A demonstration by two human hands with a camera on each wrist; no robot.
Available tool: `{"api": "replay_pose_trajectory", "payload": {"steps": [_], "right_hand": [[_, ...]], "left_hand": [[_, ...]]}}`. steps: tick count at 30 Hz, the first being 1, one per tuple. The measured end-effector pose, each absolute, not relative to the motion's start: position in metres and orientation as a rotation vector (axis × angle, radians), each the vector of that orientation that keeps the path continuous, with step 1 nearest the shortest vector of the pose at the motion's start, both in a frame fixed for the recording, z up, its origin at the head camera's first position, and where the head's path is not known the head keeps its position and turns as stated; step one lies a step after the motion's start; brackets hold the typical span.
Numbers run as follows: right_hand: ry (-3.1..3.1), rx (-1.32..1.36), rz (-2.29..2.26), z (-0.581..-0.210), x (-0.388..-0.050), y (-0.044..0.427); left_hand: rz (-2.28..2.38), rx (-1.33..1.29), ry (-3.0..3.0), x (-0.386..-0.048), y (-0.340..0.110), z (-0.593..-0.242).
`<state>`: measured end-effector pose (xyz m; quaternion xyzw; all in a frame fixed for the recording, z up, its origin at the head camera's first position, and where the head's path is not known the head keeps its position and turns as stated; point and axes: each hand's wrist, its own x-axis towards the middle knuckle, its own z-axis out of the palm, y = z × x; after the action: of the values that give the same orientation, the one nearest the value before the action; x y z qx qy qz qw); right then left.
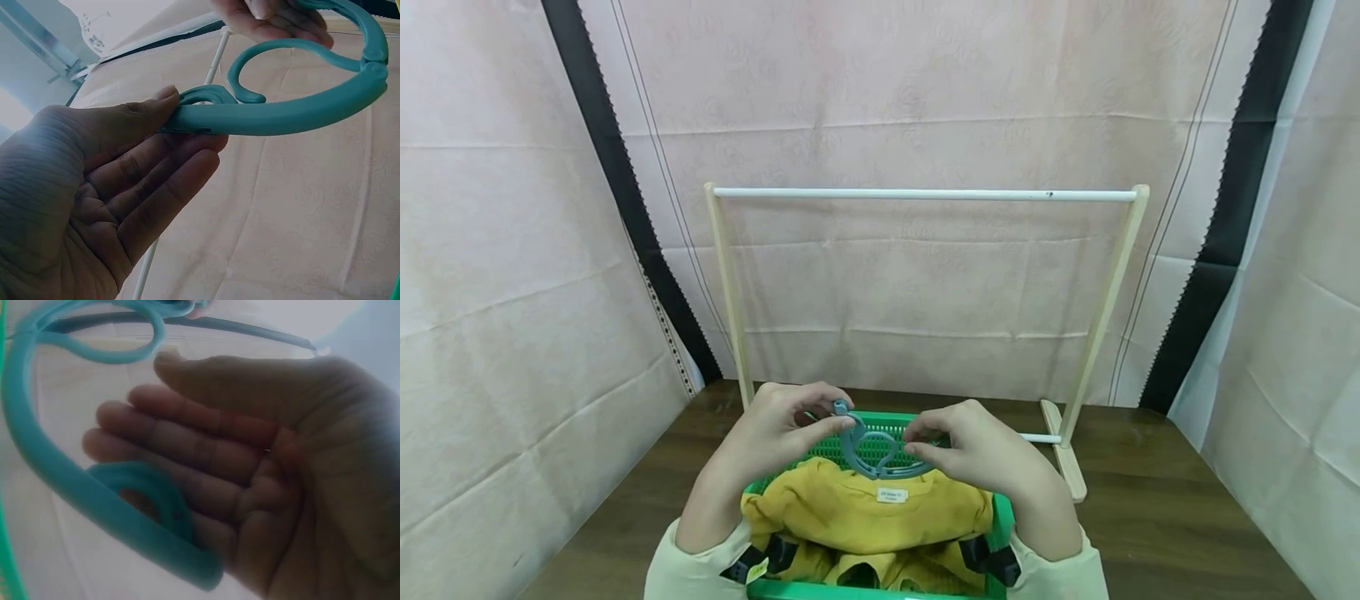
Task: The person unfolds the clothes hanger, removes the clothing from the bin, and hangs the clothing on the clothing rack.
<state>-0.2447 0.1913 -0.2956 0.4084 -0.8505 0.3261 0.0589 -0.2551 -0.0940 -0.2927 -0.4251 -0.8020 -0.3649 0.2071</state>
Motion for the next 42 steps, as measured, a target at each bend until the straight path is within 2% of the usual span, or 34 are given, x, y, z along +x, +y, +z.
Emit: {"api": "replay_pose_trajectory", "payload": {"steps": [42], "right_hand": [[-2.957,1.158,1.081,-0.304,-0.257,0.198]], "left_hand": [[-1.184,-1.111,-2.048,-0.256,-0.108,-0.29]]}}
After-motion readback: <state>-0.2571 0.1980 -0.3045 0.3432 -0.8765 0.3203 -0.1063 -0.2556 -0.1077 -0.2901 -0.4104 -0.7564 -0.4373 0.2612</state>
